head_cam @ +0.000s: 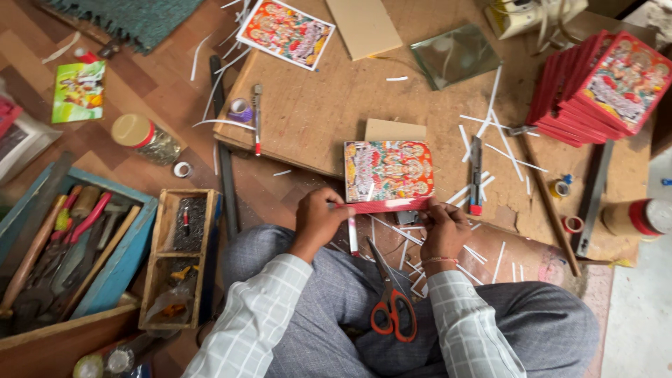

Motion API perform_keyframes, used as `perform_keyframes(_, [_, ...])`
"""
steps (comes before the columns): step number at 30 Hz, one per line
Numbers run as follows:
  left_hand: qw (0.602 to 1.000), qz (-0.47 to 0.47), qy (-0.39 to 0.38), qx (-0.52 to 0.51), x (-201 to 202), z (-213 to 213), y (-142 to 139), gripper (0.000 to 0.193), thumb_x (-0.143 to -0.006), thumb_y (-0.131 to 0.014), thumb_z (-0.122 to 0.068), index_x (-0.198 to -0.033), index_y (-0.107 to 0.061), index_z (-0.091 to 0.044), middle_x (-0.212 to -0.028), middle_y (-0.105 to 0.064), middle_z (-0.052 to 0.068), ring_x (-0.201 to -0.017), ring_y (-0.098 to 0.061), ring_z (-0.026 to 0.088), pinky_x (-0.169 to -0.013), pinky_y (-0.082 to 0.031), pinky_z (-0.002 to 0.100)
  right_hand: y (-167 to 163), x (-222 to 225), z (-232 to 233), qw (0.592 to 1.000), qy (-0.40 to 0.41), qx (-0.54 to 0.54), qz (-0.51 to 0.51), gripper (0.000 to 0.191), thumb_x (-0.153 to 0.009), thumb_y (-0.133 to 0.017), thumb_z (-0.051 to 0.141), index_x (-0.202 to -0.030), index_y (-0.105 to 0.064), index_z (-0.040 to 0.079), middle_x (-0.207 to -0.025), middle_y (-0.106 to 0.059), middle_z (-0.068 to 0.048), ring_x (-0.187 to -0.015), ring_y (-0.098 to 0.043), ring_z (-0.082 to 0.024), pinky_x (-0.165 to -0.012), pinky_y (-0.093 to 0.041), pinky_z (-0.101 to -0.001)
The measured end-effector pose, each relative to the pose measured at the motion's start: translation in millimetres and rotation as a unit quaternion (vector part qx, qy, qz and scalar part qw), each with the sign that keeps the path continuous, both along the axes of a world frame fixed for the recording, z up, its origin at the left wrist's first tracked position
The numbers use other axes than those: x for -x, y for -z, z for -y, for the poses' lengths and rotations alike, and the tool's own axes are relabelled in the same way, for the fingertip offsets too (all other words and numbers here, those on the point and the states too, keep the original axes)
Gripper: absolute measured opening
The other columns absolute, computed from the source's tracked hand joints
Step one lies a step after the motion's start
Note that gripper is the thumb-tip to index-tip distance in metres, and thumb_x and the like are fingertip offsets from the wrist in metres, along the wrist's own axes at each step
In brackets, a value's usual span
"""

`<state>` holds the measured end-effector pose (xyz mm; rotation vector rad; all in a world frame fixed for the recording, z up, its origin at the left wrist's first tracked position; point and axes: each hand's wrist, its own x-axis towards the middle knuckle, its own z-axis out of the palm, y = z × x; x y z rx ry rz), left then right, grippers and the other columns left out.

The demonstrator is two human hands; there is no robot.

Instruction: The person assembles small cardboard packages by placing a printed image on a cardboard base, wrapping a red ribbon around the edges, and trimming the excess with scissors. The person repeats this process for multiple units, stacking the finished packages on the table.

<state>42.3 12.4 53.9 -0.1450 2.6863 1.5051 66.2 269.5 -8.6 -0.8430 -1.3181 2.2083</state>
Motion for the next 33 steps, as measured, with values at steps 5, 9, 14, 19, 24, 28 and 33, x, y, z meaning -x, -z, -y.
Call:
perform_keyframes(5, [0.999,-0.025,0.003,0.025,-0.1,-0.7,0.0,0.026,-0.068,-0.088,-0.026,-0.077,-0.075,-0.006,-0.081,-0.075,0.013,-0.078,-0.073,0.030,-0.068,-0.055,0.043,1.8,2.3,2.3,1.000,-0.004,-0.008,-0.008,0.010,-0.092,-0.074,-0.002,-0.087,-0.065,-0.001,-0.081,-0.068,-0.009,-0.065,-0.066,-0.017,-0.062,-0.059,-0.0284])
perform_keyframes(9, [1.000,-0.027,-0.007,0.003,4.3,0.2,2.0,0.023,-0.074,-0.086,-0.027,-0.082,-0.076,-0.007,-0.082,-0.075,0.013,-0.077,-0.074,0.029,-0.069,-0.056,0.042,0.6,3.0,4.5,1.000,-0.003,-0.004,-0.014,0.010,-0.090,-0.073,-0.003,-0.086,-0.063,-0.001,-0.082,-0.069,-0.010,-0.066,-0.067,-0.017,-0.061,-0.059,-0.0286])
perform_keyframes(14, [0.999,-0.052,-0.003,-0.003,6.4,0.3,1.2,0.022,-0.075,-0.085,-0.026,-0.079,-0.077,-0.005,-0.079,-0.075,0.013,-0.075,-0.073,0.030,-0.067,-0.054,0.042,-2.1,2.7,5.0,1.000,-0.004,-0.015,-0.010,0.012,-0.092,-0.074,-0.003,-0.087,-0.063,-0.002,-0.083,-0.069,-0.011,-0.067,-0.068,-0.018,-0.062,-0.060,-0.0291])
perform_keyframes(19, [0.999,-0.037,0.001,-0.011,7.4,0.7,-0.7,0.022,-0.076,-0.084,-0.025,-0.078,-0.077,-0.005,-0.077,-0.074,0.013,-0.074,-0.073,0.030,-0.067,-0.053,0.042,-4.4,2.8,6.4,1.000,-0.009,-0.009,-0.017,0.007,-0.090,-0.070,-0.003,-0.087,-0.064,-0.003,-0.084,-0.071,-0.012,-0.067,-0.070,-0.018,-0.063,-0.061,-0.0296])
perform_keyframes(24, [0.999,-0.046,-0.002,-0.016,8.2,0.9,2.1,0.021,-0.076,-0.085,-0.025,-0.078,-0.077,-0.005,-0.076,-0.074,0.014,-0.073,-0.072,0.030,-0.066,-0.053,0.041,-5.6,3.3,7.8,1.000,-0.004,-0.020,-0.010,0.011,-0.092,-0.074,-0.002,-0.086,-0.064,-0.003,-0.081,-0.069,-0.011,-0.066,-0.068,-0.017,-0.062,-0.060,-0.0291])
perform_keyframes(28, [0.999,-0.027,-0.009,-0.024,9.5,0.4,6.2,0.021,-0.075,-0.084,-0.024,-0.079,-0.077,-0.005,-0.076,-0.074,0.013,-0.071,-0.073,0.028,-0.065,-0.053,0.041,-8.8,5.1,9.0,1.000,0.003,-0.030,-0.002,0.012,-0.089,-0.076,-0.001,-0.085,-0.064,-0.002,-0.076,-0.068,-0.010,-0.064,-0.067,-0.016,-0.059,-0.059,-0.0277])
perform_keyframes(33, [0.998,0.014,-0.014,-0.062,14.1,1.1,8.9,0.024,-0.073,-0.086,-0.025,-0.078,-0.079,-0.003,-0.070,-0.075,0.010,-0.062,-0.071,0.019,-0.059,-0.053,0.035,-25.7,7.4,12.0,0.997,0.021,-0.046,0.067,0.014,-0.086,-0.078,0.000,-0.084,-0.064,-0.002,-0.074,-0.069,-0.009,-0.059,-0.066,-0.014,-0.053,-0.053,-0.0261])
